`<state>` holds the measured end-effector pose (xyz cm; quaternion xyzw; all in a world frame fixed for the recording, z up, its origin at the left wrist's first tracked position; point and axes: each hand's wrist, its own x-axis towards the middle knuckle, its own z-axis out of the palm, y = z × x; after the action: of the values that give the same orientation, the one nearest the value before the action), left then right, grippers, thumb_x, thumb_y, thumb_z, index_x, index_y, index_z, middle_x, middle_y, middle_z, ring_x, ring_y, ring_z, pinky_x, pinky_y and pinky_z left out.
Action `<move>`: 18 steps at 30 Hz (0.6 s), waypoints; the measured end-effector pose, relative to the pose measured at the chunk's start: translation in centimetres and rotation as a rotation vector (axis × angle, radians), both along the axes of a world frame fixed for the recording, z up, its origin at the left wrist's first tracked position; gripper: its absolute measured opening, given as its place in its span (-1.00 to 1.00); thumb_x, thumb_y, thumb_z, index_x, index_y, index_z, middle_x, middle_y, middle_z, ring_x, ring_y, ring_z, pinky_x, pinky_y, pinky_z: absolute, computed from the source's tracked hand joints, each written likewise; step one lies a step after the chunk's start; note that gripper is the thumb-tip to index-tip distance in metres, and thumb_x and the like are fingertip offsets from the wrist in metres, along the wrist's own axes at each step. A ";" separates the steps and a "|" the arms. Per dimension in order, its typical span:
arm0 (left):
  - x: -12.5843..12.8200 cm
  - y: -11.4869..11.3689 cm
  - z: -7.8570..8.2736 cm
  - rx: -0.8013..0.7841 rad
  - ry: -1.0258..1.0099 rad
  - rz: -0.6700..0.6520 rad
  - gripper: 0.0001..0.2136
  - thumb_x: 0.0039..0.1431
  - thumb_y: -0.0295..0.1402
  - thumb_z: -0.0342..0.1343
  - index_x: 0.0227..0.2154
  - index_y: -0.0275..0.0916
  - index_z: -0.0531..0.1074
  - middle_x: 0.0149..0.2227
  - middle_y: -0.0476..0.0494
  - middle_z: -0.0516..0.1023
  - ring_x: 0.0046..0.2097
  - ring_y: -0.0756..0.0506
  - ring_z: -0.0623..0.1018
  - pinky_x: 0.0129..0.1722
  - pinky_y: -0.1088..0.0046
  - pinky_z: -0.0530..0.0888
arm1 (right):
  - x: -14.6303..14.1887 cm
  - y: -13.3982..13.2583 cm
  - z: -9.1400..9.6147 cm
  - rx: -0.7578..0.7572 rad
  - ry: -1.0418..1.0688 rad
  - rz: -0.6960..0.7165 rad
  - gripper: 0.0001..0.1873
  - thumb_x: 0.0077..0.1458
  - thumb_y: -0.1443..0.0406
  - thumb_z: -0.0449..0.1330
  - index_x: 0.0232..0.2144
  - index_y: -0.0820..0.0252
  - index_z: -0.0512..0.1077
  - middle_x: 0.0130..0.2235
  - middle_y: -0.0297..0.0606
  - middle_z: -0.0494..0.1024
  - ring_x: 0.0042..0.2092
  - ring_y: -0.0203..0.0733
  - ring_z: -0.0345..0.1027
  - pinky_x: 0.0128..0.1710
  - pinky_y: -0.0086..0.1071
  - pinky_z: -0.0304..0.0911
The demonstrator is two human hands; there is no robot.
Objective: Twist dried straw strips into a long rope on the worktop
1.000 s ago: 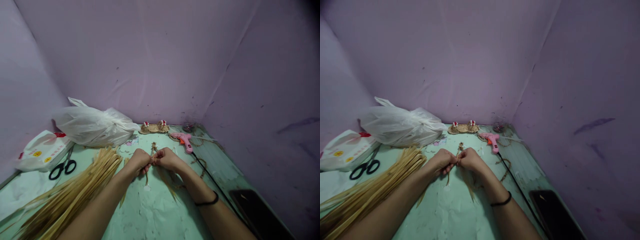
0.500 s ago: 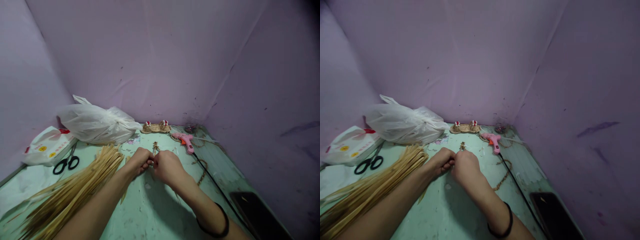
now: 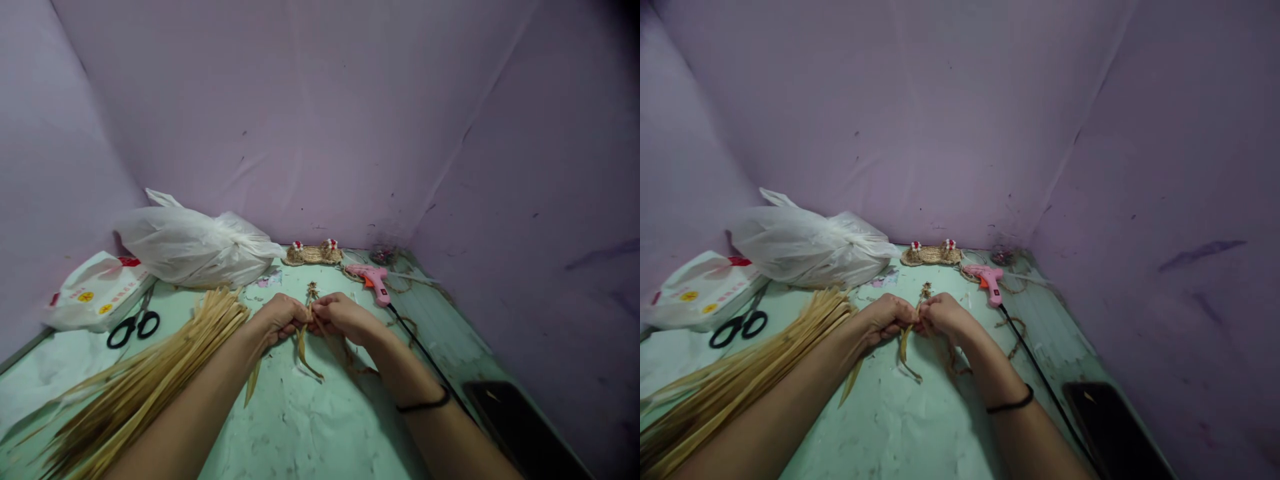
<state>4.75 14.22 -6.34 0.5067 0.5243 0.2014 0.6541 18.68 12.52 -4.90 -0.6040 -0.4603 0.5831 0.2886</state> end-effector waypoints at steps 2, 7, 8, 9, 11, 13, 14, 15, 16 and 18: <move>0.0 0.0 -0.2 0.037 0.061 0.001 -0.92 -0.36 -0.42 0.04 -0.67 -0.31 0.33 -0.81 0.13 0.09 -0.76 0.15 0.00 -0.75 0.58 -0.13 | -0.5 -0.1 -0.8 0.011 0.018 0.031 -0.87 -0.20 0.45 0.03 -0.71 0.29 0.25 -0.78 -0.44 0.16 -0.72 -0.48 -0.03 -0.71 -0.57 -0.11; 0.4 -0.2 0.0 0.159 0.186 -0.024 -0.95 -0.36 -0.50 0.00 -0.70 -0.33 0.34 -0.84 0.12 0.07 -0.76 0.12 0.03 -0.75 0.57 -0.08 | -0.1 -0.3 -1.6 0.016 -0.045 0.037 -0.93 -0.30 0.43 0.06 -0.73 0.30 0.26 -0.79 -0.50 0.08 -0.73 -0.51 -0.17 -0.73 -0.53 -0.30; 0.4 -0.4 0.1 0.171 0.192 -0.030 -0.96 -0.36 -0.50 -0.01 -0.72 -0.33 0.33 -0.85 0.12 0.06 -0.75 0.13 0.02 -0.75 0.57 -0.08 | 0.0 -0.3 -1.6 0.015 -0.035 0.045 -0.94 -0.30 0.42 0.06 -0.72 0.29 0.27 -0.79 -0.50 0.07 -0.73 -0.51 -0.19 -0.73 -0.52 -0.32; 0.5 -0.5 0.4 0.177 0.201 -0.032 -0.96 -0.35 -0.51 -0.01 -0.72 -0.33 0.33 -0.85 0.13 0.05 -0.75 0.13 0.02 -0.74 0.57 -0.07 | 0.0 -0.3 -1.6 0.018 -0.025 0.053 -0.93 -0.30 0.41 0.06 -0.73 0.29 0.26 -0.80 -0.51 0.05 -0.74 -0.51 -0.21 -0.73 -0.51 -0.35; 0.5 -0.6 0.8 0.176 0.246 -0.031 -0.95 -0.33 -0.50 -0.01 -0.71 -0.33 0.34 -0.85 0.12 0.07 -0.75 0.12 0.04 -0.74 0.57 -0.05 | 0.0 -0.3 -1.6 0.023 -0.028 0.053 -0.91 -0.30 0.40 0.06 -0.74 0.27 0.24 -0.81 -0.53 0.01 -0.74 -0.51 -0.26 -0.73 -0.49 -0.39; 0.4 -0.5 1.1 0.179 0.355 -0.053 -0.95 -0.31 -0.48 0.00 -0.71 -0.33 0.35 -0.84 0.09 0.12 -0.75 0.10 0.10 -0.73 0.56 0.00 | -0.1 -0.4 -1.7 0.036 -0.054 0.039 -0.90 -0.31 0.39 0.07 -0.75 0.26 0.22 -0.82 -0.54 0.01 -0.75 -0.51 -0.25 -0.73 -0.48 -0.38; 0.3 -0.4 1.2 0.203 0.434 -0.063 -0.94 -0.31 -0.47 0.01 -0.72 -0.33 0.35 -0.83 0.06 0.14 -0.74 0.08 0.13 -0.72 0.55 0.03 | -0.2 -0.4 -1.7 0.036 -0.075 0.033 -0.89 -0.30 0.39 0.08 -0.75 0.26 0.23 -0.82 -0.53 0.03 -0.75 -0.51 -0.24 -0.73 -0.48 -0.38; 0.2 -0.3 1.4 0.243 0.515 -0.073 -0.93 -0.30 -0.45 0.02 -0.73 -0.33 0.36 -0.83 0.04 0.17 -0.73 0.07 0.17 -0.70 0.54 0.06 | -0.2 -0.4 -1.7 0.030 -0.089 0.030 -0.89 -0.30 0.38 0.08 -0.75 0.26 0.23 -0.83 -0.53 0.05 -0.76 -0.51 -0.24 -0.73 -0.48 -0.37; 0.2 -0.3 1.5 0.295 0.580 -0.083 -0.91 -0.29 -0.43 0.03 -0.74 -0.33 0.36 -0.81 0.01 0.21 -0.70 0.05 0.21 -0.69 0.54 0.09 | -0.2 -0.4 -1.8 0.024 -0.091 0.031 -0.89 -0.29 0.37 0.08 -0.74 0.26 0.25 -0.83 -0.52 0.07 -0.76 -0.51 -0.24 -0.73 -0.47 -0.37; 0.3 -0.6 1.8 0.410 0.666 -0.107 -0.89 -0.27 -0.39 0.06 -0.71 -0.33 0.40 -0.75 -0.05 0.30 -0.63 0.01 0.30 -0.64 0.53 0.14 | -0.3 -0.5 -1.8 0.018 -0.056 0.032 -0.90 -0.28 0.37 0.06 -0.73 0.27 0.27 -0.82 -0.50 0.11 -0.75 -0.50 -0.24 -0.73 -0.47 -0.37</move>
<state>5.06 13.60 -4.53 0.6912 0.6295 0.0921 0.3429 18.43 12.04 -6.66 -0.6101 -0.4832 0.5661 0.2717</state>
